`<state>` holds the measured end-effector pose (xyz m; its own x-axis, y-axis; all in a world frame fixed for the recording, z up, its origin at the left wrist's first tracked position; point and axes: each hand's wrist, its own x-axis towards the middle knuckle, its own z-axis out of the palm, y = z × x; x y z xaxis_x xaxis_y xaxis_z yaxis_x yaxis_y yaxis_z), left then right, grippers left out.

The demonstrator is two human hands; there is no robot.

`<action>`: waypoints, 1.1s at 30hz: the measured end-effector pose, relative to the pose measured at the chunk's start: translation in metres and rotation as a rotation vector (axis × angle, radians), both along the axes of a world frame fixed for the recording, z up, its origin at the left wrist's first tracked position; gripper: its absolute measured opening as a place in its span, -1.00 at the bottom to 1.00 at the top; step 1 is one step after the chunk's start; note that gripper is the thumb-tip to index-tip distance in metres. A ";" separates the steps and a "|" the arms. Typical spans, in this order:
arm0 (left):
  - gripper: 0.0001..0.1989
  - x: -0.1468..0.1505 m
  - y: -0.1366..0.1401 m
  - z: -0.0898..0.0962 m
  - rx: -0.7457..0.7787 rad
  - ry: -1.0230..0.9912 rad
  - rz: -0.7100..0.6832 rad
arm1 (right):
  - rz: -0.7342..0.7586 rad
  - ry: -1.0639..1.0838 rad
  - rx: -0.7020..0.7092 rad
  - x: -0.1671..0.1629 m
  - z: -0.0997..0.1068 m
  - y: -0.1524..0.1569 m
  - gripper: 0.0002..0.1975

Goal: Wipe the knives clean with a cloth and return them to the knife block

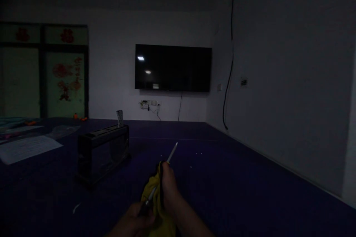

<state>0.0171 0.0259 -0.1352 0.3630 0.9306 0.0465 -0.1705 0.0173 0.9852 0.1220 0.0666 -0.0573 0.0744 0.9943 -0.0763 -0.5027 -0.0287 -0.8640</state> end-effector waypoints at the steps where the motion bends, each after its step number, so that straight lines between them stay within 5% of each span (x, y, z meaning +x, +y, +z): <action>1: -0.48 -0.001 0.003 -0.001 -0.013 -0.007 0.001 | -0.016 -0.015 0.005 -0.003 0.004 0.006 -0.70; 7: -0.48 -0.008 0.007 -0.005 -0.009 -0.022 0.004 | -0.131 -0.121 0.005 -0.016 0.027 0.040 -0.71; 12: -0.44 0.000 0.012 -0.014 0.007 -0.011 0.059 | -0.190 -0.144 -0.025 0.006 0.035 0.057 -0.71; 19: -0.48 0.002 0.008 -0.011 -0.008 0.097 0.014 | -0.242 -0.104 -0.009 0.037 0.046 0.061 -0.74; 33: -0.41 -0.002 0.007 -0.014 -0.035 0.150 0.054 | -0.269 -0.022 0.044 0.024 0.046 0.052 -0.76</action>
